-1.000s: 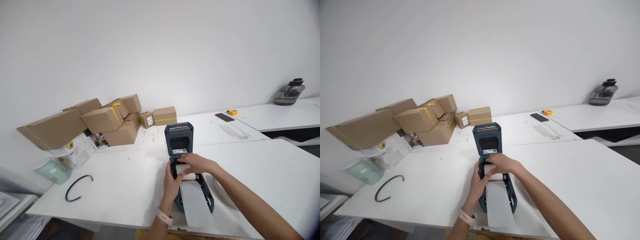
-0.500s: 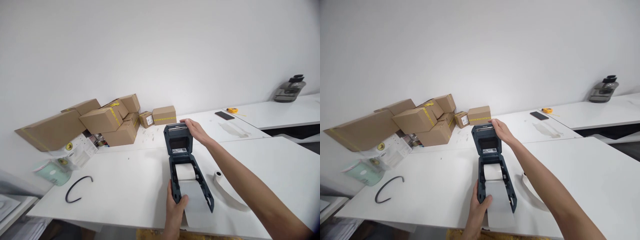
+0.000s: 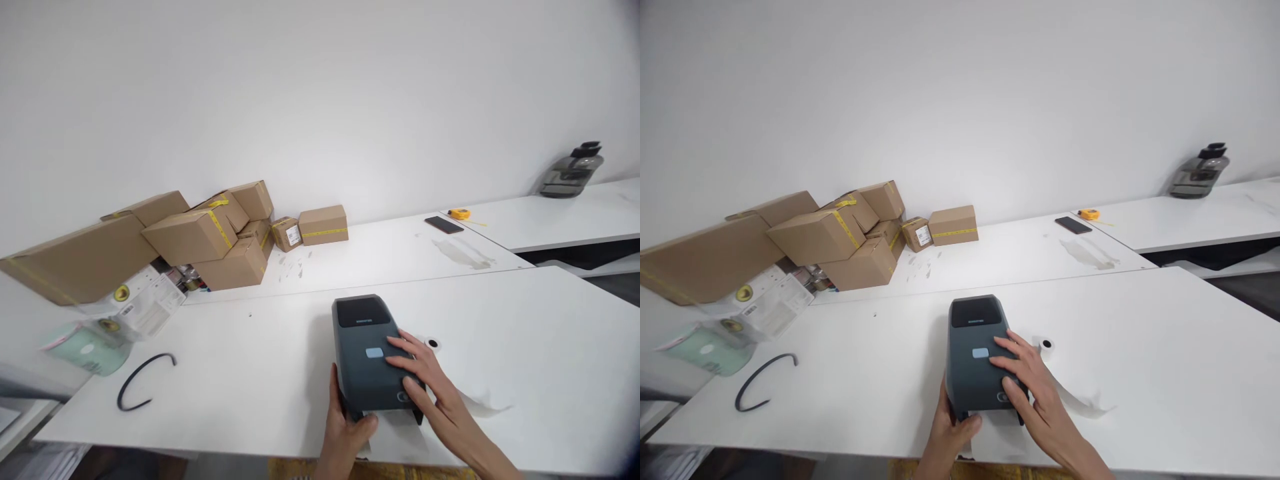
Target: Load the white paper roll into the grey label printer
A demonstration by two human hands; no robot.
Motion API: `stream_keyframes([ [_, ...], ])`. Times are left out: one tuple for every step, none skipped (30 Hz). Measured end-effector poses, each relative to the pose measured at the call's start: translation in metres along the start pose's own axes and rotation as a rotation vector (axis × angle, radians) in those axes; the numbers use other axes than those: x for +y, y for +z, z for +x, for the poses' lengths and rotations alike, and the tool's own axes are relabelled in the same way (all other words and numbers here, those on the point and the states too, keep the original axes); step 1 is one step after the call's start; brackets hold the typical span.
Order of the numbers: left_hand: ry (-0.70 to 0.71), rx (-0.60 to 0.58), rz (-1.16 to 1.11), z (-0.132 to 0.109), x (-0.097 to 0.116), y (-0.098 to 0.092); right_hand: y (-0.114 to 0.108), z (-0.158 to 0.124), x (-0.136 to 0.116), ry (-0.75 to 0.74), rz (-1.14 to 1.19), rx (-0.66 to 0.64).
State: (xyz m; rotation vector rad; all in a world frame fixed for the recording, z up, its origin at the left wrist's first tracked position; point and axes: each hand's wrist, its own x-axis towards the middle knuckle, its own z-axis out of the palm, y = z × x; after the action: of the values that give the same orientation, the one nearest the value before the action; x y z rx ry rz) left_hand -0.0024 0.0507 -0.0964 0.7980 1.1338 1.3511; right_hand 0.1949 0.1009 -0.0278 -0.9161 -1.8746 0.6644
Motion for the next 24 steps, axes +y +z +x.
stream_keyframes([
  [0.011, -0.022, -0.035, 0.000, -0.002, -0.001, 0.003, -0.004, 0.002, 0.012, -0.001, 0.019],
  [0.035, -0.037, -0.069, -0.001, -0.005, -0.002, 0.007, -0.007, 0.004, 0.021, 0.003, 0.042],
  [0.058, -0.039, -0.090, -0.001, -0.008, -0.003, 0.010, -0.008, 0.005, 0.024, 0.013, 0.071],
  [0.062, -0.026, -0.087, -0.002, -0.010, -0.003, 0.013, -0.010, 0.006, 0.026, 0.026, 0.102],
  [0.055, -0.004, -0.076, -0.002, -0.012, -0.004, 0.016, -0.011, 0.006, 0.027, 0.043, 0.138],
  [0.042, 0.021, -0.063, -0.002, -0.014, -0.004, 0.019, -0.012, 0.006, 0.032, 0.062, 0.172],
  [0.026, 0.040, -0.054, -0.002, -0.015, -0.005, 0.022, -0.014, 0.006, 0.042, 0.084, 0.201],
  [0.011, 0.047, -0.050, -0.002, -0.016, -0.006, 0.026, -0.017, 0.006, 0.063, 0.106, 0.223],
  [-0.009, 0.037, -0.049, -0.002, -0.015, -0.007, 0.029, -0.020, 0.007, 0.094, 0.131, 0.238],
  [-0.025, 0.012, -0.046, -0.002, -0.014, -0.008, 0.033, -0.023, 0.007, 0.138, 0.158, 0.250],
  [-0.032, -0.016, -0.041, -0.003, -0.013, -0.009, 0.036, -0.026, 0.009, 0.193, 0.191, 0.264],
  [-0.029, -0.043, -0.030, -0.004, -0.010, -0.010, 0.039, -0.028, 0.010, 0.254, 0.231, 0.281],
  [-0.019, -0.070, -0.016, -0.005, -0.007, -0.010, 0.042, -0.031, 0.012, 0.320, 0.279, 0.300],
  [-0.003, -0.091, -0.007, -0.007, -0.004, -0.010, 0.045, -0.033, 0.015, 0.387, 0.331, 0.316],
  [0.014, -0.096, -0.007, -0.009, -0.001, -0.009, 0.047, -0.034, 0.018, 0.455, 0.386, 0.319],
  [0.024, -0.086, -0.016, -0.010, 0.002, -0.008, 0.049, -0.036, 0.021, 0.519, 0.438, 0.307],
  [0.019, -0.062, -0.031, -0.011, 0.005, -0.006, 0.051, -0.038, 0.023, 0.578, 0.480, 0.282],
  [0.005, -0.027, -0.044, -0.012, 0.007, -0.004, 0.052, -0.039, 0.026, 0.629, 0.508, 0.253],
  [-0.012, 0.019, -0.051, -0.012, 0.009, -0.002, 0.053, -0.041, 0.028, 0.669, 0.522, 0.226],
  [-0.033, 0.065, -0.049, -0.012, 0.011, 0.000, 0.053, -0.042, 0.029, 0.694, 0.524, 0.205],
  [-0.061, 0.099, -0.040, -0.011, 0.013, 0.002, 0.053, -0.043, 0.030, 0.711, 0.519, 0.191],
  [-0.092, 0.123, -0.030, -0.010, 0.013, 0.004, 0.053, -0.044, 0.031, 0.723, 0.512, 0.185],
  [-0.118, 0.138, -0.018, -0.009, 0.014, 0.005, 0.052, -0.044, 0.031, 0.736, 0.510, 0.179],
  [-0.134, 0.143, -0.007, -0.009, 0.014, 0.006, 0.051, -0.045, 0.031, 0.747, 0.512, 0.176],
])
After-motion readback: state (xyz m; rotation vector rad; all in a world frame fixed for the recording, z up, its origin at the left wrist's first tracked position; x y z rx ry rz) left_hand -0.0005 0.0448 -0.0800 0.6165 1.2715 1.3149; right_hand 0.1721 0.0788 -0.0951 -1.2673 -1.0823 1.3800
